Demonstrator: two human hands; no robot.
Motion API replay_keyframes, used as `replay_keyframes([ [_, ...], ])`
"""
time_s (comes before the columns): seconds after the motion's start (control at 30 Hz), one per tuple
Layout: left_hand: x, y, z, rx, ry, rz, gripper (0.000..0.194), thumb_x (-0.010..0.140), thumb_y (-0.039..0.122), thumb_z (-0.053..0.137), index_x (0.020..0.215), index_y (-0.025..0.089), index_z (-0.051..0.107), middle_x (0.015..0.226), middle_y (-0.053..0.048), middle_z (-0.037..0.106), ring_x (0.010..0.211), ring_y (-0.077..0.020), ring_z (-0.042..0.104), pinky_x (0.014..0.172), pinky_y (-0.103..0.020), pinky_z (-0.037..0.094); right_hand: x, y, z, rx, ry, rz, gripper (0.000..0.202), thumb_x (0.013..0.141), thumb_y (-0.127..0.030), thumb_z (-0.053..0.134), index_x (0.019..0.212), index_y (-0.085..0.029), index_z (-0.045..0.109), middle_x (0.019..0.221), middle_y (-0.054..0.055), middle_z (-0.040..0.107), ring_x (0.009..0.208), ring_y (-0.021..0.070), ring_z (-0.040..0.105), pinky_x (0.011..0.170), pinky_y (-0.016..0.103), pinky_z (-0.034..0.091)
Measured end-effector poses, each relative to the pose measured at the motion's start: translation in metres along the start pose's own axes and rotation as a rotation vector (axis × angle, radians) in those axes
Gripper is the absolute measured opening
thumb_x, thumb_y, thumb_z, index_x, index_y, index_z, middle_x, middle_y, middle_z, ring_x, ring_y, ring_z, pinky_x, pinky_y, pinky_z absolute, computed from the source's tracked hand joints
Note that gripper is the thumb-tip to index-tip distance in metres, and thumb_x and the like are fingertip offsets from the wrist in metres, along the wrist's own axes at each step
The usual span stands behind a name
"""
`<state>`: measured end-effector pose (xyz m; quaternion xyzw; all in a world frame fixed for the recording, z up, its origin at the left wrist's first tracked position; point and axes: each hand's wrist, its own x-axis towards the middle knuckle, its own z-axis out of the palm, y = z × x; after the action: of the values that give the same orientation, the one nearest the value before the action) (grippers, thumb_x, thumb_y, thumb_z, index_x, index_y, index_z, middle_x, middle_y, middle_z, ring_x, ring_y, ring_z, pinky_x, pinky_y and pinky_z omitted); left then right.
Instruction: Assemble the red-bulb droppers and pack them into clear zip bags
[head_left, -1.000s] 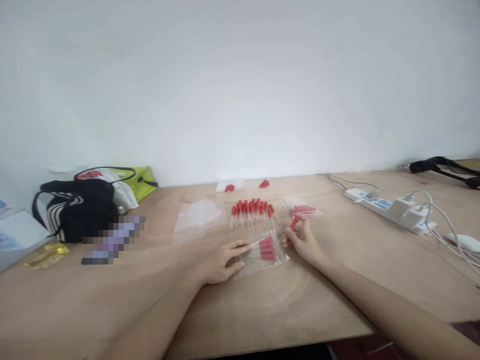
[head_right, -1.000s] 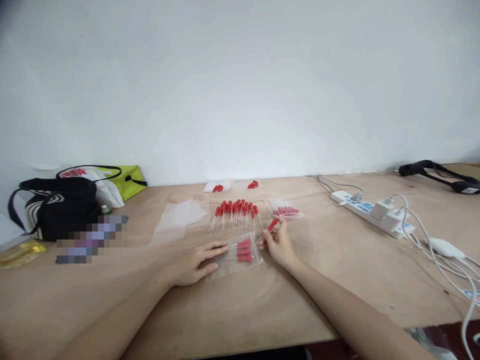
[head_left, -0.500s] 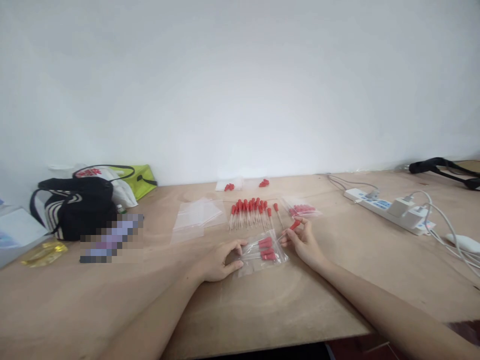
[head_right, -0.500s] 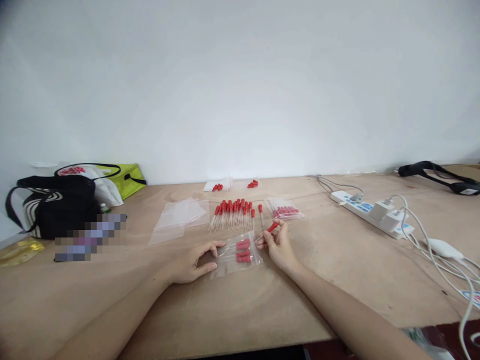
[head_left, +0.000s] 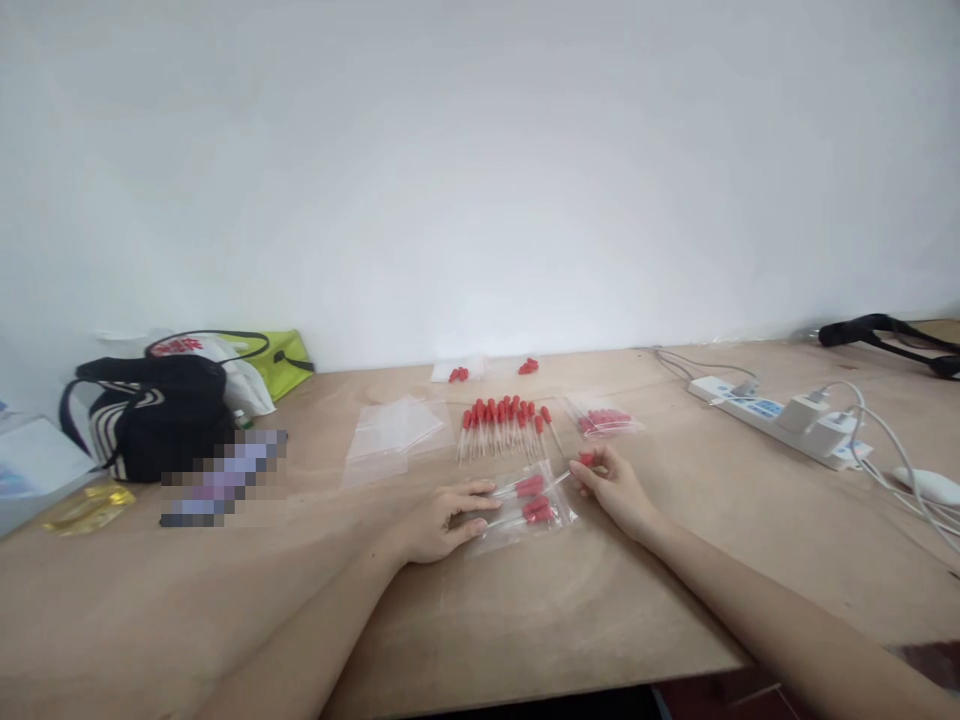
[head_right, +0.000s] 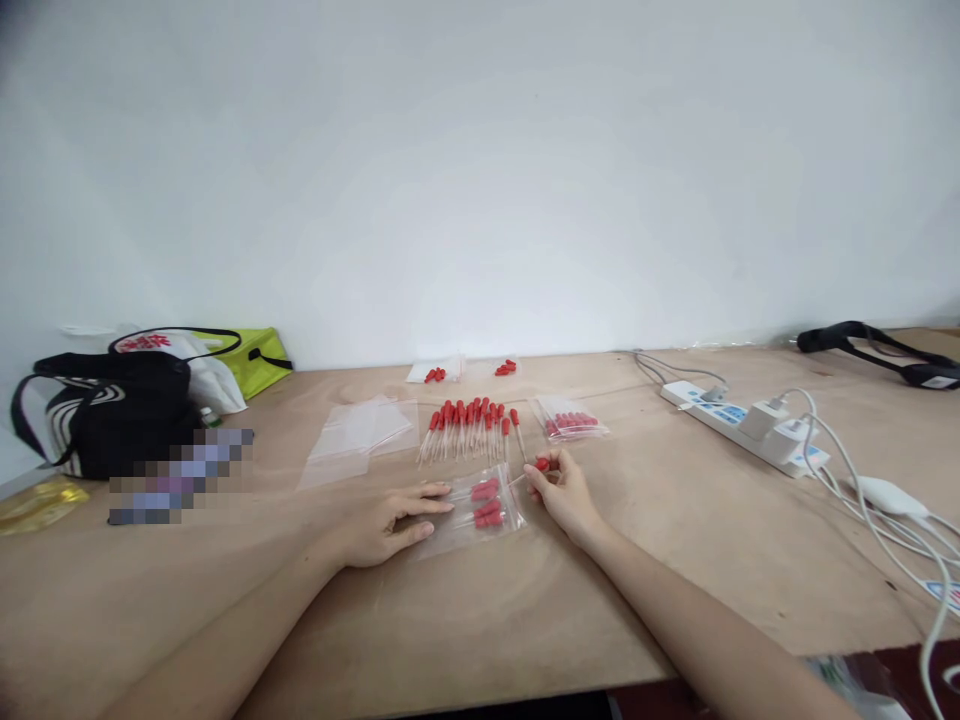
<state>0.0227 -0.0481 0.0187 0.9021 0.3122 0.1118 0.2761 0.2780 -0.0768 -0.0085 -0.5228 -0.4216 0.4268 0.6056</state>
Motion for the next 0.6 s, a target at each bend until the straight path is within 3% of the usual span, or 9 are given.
replay_keyframes([
  [0.23,-0.0002,-0.0006,0.0015,0.036,-0.019,-0.003,0.04,0.081,0.039,0.047,0.119,0.031,0.045,0.134,-0.002,0.035,0.122,-0.0209,0.032,0.1,-0.039,0.025,0.0046,0.0027,-0.0028,0.1,0.096,0.03,0.038,0.052,-0.038,0.071,0.068,-0.02,0.041,0.056,-0.006,0.051,0.05,0.009,0.052,0.052,0.023,0.044],
  [0.47,-0.0011,0.0006,0.001,0.035,-0.02,-0.002,0.044,0.08,0.041,0.047,0.122,0.03,0.042,0.135,-0.002,0.033,0.122,-0.0217,0.032,0.1,-0.04,0.026,0.001,0.0028,0.0005,0.096,-0.122,0.137,0.03,0.056,-0.034,0.069,0.075,-0.018,0.053,0.064,-0.001,0.058,0.055,0.0114,0.057,0.058,0.028,0.049],
  [0.6,0.0,0.0006,0.0009,0.031,-0.011,-0.004,0.048,0.08,0.041,0.048,0.125,0.028,0.039,0.134,-0.003,0.035,0.123,-0.0217,0.031,0.101,-0.04,0.026,0.0037,0.0022,0.0041,0.124,-0.148,0.136,0.031,0.058,-0.03,0.067,0.083,-0.018,0.053,0.063,-0.002,0.057,0.054,0.0105,0.056,0.056,0.027,0.048],
])
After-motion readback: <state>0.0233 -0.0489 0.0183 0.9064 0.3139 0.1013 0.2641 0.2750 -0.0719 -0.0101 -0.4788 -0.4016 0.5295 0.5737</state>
